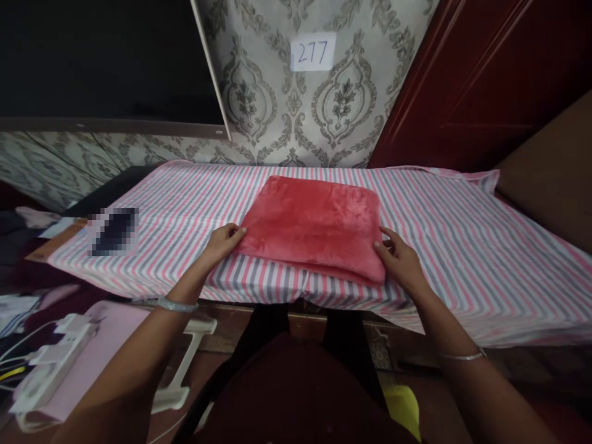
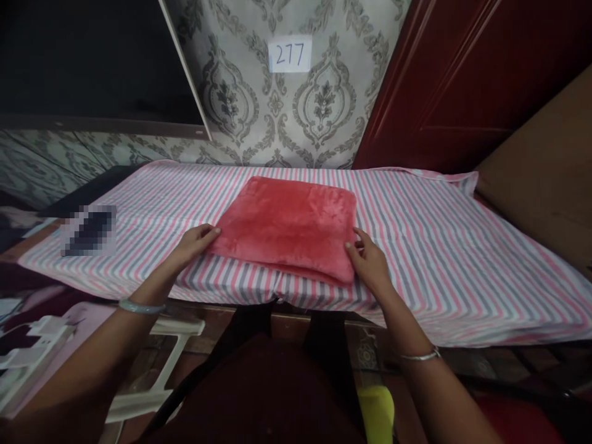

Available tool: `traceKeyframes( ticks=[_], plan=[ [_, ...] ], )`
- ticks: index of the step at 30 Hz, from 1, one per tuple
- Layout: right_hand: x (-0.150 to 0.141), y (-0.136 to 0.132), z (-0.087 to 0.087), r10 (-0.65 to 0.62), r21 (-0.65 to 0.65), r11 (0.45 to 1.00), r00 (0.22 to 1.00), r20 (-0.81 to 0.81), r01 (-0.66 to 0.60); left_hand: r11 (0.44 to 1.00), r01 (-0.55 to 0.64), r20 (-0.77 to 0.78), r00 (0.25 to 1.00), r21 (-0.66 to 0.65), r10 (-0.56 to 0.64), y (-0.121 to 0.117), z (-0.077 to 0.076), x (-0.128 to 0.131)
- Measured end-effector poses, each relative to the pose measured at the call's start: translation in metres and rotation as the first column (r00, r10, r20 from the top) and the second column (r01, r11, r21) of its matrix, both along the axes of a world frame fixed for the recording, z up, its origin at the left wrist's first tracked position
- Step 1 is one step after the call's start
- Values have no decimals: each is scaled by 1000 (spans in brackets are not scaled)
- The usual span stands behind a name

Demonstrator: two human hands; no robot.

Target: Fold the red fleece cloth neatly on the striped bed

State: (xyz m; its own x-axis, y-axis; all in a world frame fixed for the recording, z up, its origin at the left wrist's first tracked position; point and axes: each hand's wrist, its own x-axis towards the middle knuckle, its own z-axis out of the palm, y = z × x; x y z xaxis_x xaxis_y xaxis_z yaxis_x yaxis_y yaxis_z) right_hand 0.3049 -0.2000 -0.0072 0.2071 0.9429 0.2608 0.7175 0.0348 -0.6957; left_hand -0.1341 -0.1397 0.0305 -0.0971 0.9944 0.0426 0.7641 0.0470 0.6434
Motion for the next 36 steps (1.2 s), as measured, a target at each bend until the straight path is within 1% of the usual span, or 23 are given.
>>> traceKeyframes(
  ticks=[2,5,7,9,12,13,15,17,19,21,23,24,25,27,28,29,30,31,34,36],
  plan=[
    [-5,-8,4,-18,-10,1000,1000,15,18,1000,13,12,1000,12,-13,-7,7,2],
    [-11,-13,9,-34,-18,999,999,39,35,996,5,-20,1000,84,-3,-17,17,8],
    [-15,-19,10,-37,-14,999,998,48,37,991,13,-31,999,134,-9,-24,19,9],
    [-18,-27,11,-46,-5,999,998,51,46,988,26,-31,999,155,-22,-32,16,8],
    [-23,-42,12,-97,4,995,994,57,97,995,14,-19,1000,97,-12,-44,8,5],
    [-25,-47,12,-115,5,993,992,48,115,998,8,11,1000,63,-9,-47,6,4],
    [-28,-54,14,-129,-10,992,991,-18,129,1000,15,152,988,-23,-11,-51,4,3],
    [-30,-58,15,-121,-62,992,979,-162,112,993,47,352,936,-108,-6,-51,5,5],
    [-31,-60,17,-111,-129,989,938,-329,72,989,67,501,865,-135,10,-50,9,8],
    [-32,-60,19,-112,-171,985,881,-460,35,993,54,575,818,-101,14,-47,12,12],
    [-32,-59,22,-102,-185,983,832,-546,-1,998,24,646,763,-59,20,-43,15,15],
    [-32,-59,24,-93,-184,983,807,-583,-20,999,11,696,717,-53,29,-40,16,16],
    [-31,-58,25,-84,-179,983,781,-619,-36,998,-5,754,655,-57,47,-38,17,17],
    [-27,-55,28,-70,-165,984,723,-687,-62,995,-21,859,503,-96,93,-31,20,17],
    [-25,-51,29,-68,-158,985,692,-718,-67,992,-11,893,435,-123,115,-27,22,16],
    [-23,-47,30,-66,-151,986,664,-745,-70,989,9,912,388,-147,132,-22,25,15],
    [-21,-41,31,-65,-145,987,641,-765,-73,985,41,921,364,-168,142,-17,28,15],
    [-19,-33,31,-63,-142,987,622,-780,-78,980,79,923,356,-185,145,-11,32,15],
    [-15,-4,33,-76,-157,983,558,-826,-97,951,192,917,365,-243,160,12,42,17],
    [-15,19,34,-102,-174,980,501,-859,-99,927,236,912,362,-292,195,32,46,20]
  ],
)
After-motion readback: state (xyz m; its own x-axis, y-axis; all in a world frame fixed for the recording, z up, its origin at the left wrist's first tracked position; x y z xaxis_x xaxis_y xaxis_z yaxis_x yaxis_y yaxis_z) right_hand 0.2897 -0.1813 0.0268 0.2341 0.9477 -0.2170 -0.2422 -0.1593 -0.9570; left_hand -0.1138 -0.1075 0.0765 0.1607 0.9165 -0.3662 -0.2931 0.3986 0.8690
